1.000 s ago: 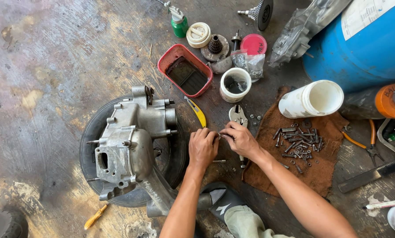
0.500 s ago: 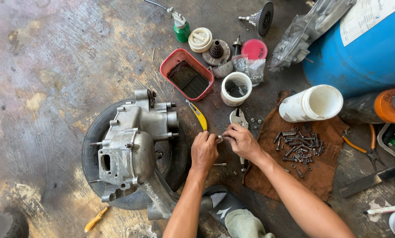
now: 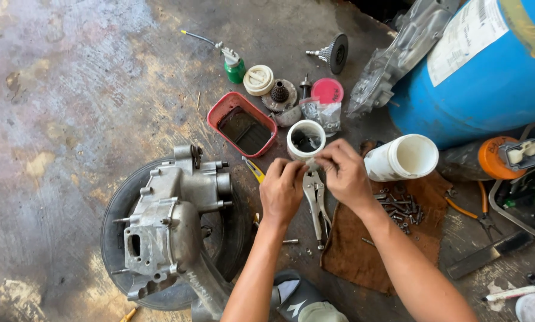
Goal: The person is working on a metallic engine component, using a wrench to tighten bolts and a screwdriver to adjust internal parts. They also handle small metal pieces and a container of lubricant during the process.
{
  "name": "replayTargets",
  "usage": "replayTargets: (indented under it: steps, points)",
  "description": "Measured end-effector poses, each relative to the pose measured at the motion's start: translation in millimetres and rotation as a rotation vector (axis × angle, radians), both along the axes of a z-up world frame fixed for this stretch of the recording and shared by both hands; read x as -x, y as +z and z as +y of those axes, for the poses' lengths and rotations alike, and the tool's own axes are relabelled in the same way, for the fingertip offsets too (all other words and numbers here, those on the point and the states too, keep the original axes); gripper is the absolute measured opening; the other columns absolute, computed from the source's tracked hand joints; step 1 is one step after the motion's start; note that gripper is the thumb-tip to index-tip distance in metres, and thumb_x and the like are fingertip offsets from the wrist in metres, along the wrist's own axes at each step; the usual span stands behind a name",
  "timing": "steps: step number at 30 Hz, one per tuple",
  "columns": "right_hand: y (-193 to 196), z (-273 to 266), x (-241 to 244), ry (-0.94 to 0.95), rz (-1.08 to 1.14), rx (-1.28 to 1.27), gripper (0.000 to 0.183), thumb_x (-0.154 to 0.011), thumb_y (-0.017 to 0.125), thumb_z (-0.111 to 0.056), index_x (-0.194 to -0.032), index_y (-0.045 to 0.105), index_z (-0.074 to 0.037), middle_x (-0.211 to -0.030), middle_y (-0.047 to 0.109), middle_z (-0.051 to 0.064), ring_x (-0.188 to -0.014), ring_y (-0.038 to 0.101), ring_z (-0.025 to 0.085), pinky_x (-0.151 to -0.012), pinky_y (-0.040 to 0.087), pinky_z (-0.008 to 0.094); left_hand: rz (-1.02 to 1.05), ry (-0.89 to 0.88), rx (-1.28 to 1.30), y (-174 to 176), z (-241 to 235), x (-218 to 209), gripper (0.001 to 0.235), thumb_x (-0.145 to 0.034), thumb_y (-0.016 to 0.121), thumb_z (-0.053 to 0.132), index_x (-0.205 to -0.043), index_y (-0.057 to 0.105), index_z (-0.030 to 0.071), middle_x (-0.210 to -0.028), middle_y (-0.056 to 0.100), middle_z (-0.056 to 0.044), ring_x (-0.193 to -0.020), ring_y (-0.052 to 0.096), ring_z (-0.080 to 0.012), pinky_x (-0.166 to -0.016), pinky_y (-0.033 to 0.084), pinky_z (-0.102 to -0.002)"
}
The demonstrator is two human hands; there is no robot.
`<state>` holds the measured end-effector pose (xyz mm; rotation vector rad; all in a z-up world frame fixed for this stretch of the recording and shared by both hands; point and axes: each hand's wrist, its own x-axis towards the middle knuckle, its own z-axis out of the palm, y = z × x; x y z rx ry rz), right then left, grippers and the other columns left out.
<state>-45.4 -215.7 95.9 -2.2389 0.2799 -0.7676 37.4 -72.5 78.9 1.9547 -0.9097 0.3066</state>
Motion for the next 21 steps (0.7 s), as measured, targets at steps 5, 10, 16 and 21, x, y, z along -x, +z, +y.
replayTargets:
  steps: [5,10,16,21]
  points:
    - [-7,-22,-25,-0.100,-0.071,0.068,0.004,-0.096,0.075,-0.008,-0.098,0.077,-0.010,-0.086,0.064,0.005,-0.077,0.069,0.027,-0.073,0.056,0.035,-0.036,0.085,-0.024,-19,-36,-23,0.010,-0.097,0.068,0.030,-0.094,0.069,0.021,-0.082,0.057,0.001,-0.074,0.064,-0.0236,-0.061,0.054,-0.034]
    - [-31,-32,-18,-0.252,0.030,0.000,0.018,-0.091,0.074,-0.002,-0.109,0.076,-0.004,-0.083,0.065,0.014,-0.073,0.070,0.033,-0.071,0.056,0.043,0.205,0.004,-0.414,-60,-48,-31,0.051,-0.070,0.087,0.036,-0.111,0.069,0.012,-0.129,0.051,-0.021,-0.109,0.060,-0.0439,-0.080,0.057,-0.051]
    - [-54,-71,-31,-0.439,0.378,-0.229,0.024,-0.104,0.052,-0.013,-0.116,0.072,-0.009,-0.098,0.074,0.025,-0.097,0.069,0.047,-0.085,0.053,0.056,0.268,-0.051,-0.417,-78,-47,-24,0.027,-0.087,0.073,0.029,-0.096,0.057,0.010,-0.113,0.052,-0.017,-0.086,0.067,-0.0449,-0.074,0.057,-0.050]
    - [-101,-118,-78,-0.354,0.809,-0.064,0.058,-0.095,0.058,-0.019,-0.151,0.044,-0.016,-0.112,0.072,0.029,-0.109,0.069,0.049,-0.095,0.052,0.061,0.277,-0.005,-0.442,-79,-24,-20,0.029,-0.085,0.075,0.033,-0.094,0.058,0.011,-0.112,0.050,-0.014,-0.086,0.068,-0.0413,-0.074,0.057,-0.048]
